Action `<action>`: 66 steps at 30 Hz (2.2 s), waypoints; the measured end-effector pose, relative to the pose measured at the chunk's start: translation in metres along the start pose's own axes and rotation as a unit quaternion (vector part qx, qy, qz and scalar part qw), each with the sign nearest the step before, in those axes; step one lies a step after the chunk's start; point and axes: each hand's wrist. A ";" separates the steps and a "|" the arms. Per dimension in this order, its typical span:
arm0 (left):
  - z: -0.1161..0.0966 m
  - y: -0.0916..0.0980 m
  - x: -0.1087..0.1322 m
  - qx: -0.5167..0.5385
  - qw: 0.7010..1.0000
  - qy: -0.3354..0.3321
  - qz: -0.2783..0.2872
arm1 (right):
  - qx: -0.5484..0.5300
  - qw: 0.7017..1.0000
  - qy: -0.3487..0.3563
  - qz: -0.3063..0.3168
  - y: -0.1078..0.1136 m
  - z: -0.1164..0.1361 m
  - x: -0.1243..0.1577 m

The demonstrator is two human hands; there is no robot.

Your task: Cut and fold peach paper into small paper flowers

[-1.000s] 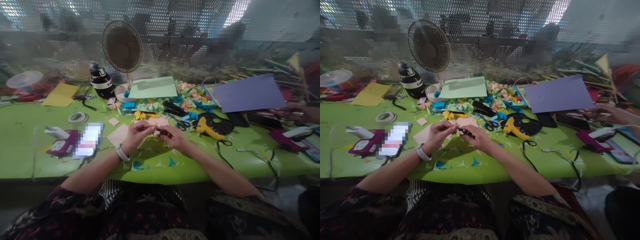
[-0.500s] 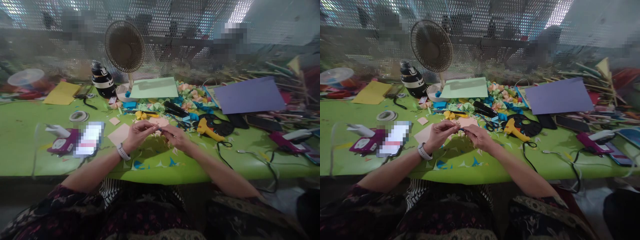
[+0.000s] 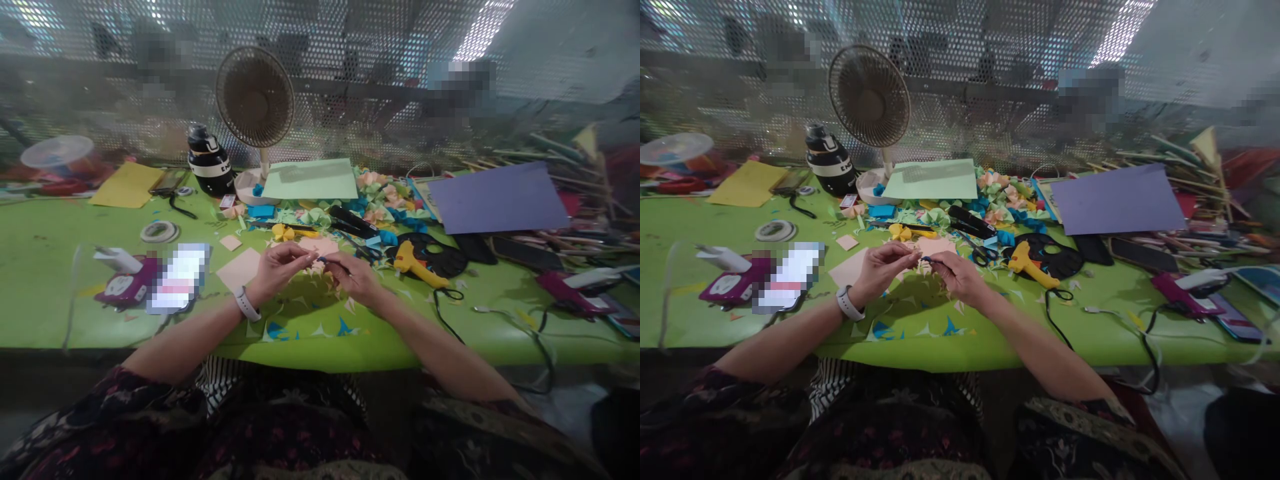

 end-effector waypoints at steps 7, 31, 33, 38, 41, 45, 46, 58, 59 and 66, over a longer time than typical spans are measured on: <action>-0.002 0.000 0.001 -0.002 1.000 0.004 0.000 | -0.028 0.998 -0.049 0.033 0.001 0.004 0.002; 0.000 -0.002 0.001 0.036 0.999 0.024 -0.012 | -0.033 0.997 -0.055 0.037 0.001 0.011 -0.003; 0.000 -0.002 0.002 0.036 0.999 0.023 -0.011 | -0.031 0.997 -0.052 0.042 0.002 0.012 -0.003; 0.000 -0.001 0.002 0.022 0.999 0.028 -0.012 | -0.017 0.996 -0.060 0.055 0.004 0.013 -0.004; -0.002 -0.001 0.002 0.003 0.999 0.031 -0.017 | -0.013 0.995 -0.077 0.068 0.004 0.012 -0.001; -0.004 0.001 0.002 -0.013 0.999 0.026 -0.015 | -0.013 0.997 -0.068 0.033 0.000 0.006 0.003; -0.004 0.001 0.001 -0.016 0.999 0.026 -0.016 | -0.011 0.998 -0.060 0.024 -0.001 0.005 0.003; 0.000 0.005 -0.010 0.043 0.990 0.088 -0.102 | 0.054 0.998 -0.018 0.015 0.009 0.001 -0.001; 0.001 0.007 -0.011 0.052 0.989 0.094 -0.104 | 0.057 0.998 -0.017 0.018 0.012 0.001 -0.001; 0.006 0.011 -0.016 0.062 0.983 0.132 -0.108 | 0.165 0.982 -0.090 -0.012 0.045 -0.015 -0.011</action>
Point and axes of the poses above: each hand's wrist, its own x-axis away from the middle knuckle, its own y-axis out of the back of the hand, z = x × y, and after that the axes turned 7 degrees about -z, right-handed
